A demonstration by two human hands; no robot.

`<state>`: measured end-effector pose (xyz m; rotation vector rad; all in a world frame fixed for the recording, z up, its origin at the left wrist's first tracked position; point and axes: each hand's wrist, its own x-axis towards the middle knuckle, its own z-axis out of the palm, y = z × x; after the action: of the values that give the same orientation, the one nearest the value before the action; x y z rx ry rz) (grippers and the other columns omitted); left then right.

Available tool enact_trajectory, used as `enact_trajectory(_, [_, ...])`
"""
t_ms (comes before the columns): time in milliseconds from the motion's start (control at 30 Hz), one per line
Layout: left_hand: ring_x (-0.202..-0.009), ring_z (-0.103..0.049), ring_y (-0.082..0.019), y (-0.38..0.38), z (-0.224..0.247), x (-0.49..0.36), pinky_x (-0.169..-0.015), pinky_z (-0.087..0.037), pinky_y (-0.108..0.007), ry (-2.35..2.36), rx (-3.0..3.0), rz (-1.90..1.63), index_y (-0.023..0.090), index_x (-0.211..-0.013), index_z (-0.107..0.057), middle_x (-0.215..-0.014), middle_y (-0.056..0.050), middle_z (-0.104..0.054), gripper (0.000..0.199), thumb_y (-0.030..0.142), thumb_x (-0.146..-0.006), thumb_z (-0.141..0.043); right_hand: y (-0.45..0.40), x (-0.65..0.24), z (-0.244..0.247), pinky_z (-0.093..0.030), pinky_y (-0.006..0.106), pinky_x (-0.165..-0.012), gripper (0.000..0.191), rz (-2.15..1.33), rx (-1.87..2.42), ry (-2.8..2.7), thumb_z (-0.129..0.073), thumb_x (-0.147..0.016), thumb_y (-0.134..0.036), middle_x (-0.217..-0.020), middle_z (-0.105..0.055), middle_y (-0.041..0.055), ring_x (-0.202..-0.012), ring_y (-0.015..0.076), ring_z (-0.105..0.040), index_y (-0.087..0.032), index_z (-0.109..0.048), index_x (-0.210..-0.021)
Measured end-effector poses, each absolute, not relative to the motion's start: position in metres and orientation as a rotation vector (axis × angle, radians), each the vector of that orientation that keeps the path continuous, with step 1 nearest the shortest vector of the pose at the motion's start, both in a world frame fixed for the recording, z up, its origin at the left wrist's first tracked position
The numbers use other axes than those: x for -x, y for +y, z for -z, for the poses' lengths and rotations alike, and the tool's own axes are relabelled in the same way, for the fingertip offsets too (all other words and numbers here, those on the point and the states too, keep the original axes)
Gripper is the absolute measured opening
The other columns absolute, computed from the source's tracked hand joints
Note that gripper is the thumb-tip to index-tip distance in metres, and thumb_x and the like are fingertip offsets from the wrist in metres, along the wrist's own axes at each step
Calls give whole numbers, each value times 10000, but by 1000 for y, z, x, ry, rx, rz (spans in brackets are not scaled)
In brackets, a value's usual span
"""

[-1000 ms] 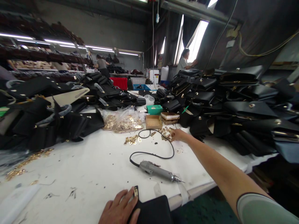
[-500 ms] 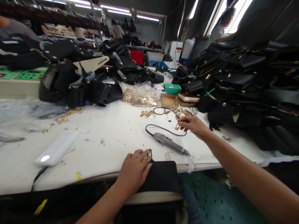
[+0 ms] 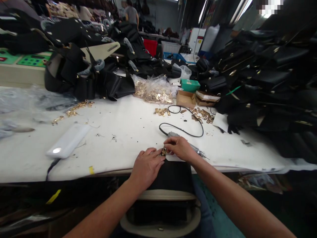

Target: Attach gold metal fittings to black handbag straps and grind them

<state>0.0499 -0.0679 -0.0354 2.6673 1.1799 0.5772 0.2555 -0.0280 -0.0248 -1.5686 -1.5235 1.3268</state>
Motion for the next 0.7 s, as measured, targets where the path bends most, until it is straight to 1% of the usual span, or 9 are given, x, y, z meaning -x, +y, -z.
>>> enact_trajectory(100, [-1124, -587, -258, -67, 37, -50, -794, -471, -397, 1169, -2683, -594, 300, -1077, -737, -1223, -7, -725, 184, 234, -944, -628, -28, -253, 24, -500, 229, -564, 91, -1338, 1572, -1527, -662, -829, -212, -682, -701, 3, -596, 129, -644, -183, -734, -877])
enact_trajectory(233, [-1146, -587, -274, -67, 39, -50, -795, -478, -410, 1160, -2733, -597, 286, -1072, -733, -1224, 1, -728, 182, 245, -967, -589, -29, -250, 26, -470, 230, -543, 72, -1474, 1564, -1480, -663, -837, -204, -658, -686, 2, -578, 133, -631, -186, -726, -865])
enact_trajectory(333, [-1150, -591, -275, -67, 39, -50, -793, -484, -407, 1154, -2774, -584, 282, -1095, -731, -1246, -11, -720, 196, 230, -957, -602, -29, -250, 28, -453, 230, -531, 70, -1523, 1584, -1477, -659, -844, -211, -648, -680, -1, -576, 137, -620, -191, -725, -852])
enact_trajectory(567, [-1169, -589, -288, -66, 37, -50, -814, -490, -419, 1166, -2783, -518, 300, -1095, -736, -1286, -6, -705, 205, 225, -949, -611, -28, -249, 28, -467, 246, -565, 89, -1382, 1559, -1626, -657, -850, -170, -628, -662, -28, -571, 129, -615, -208, -732, -820])
enact_trajectory(700, [-1175, -591, -287, -66, 36, -50, -814, -486, -417, 1164, -2776, -509, 300, -1093, -740, -1289, -19, -703, 210, 230, -960, -593, -29, -247, 29, -480, 241, -612, 87, -1250, 1551, -1720, -675, -855, -159, -711, -685, -18, -626, 124, -624, -204, -734, -808])
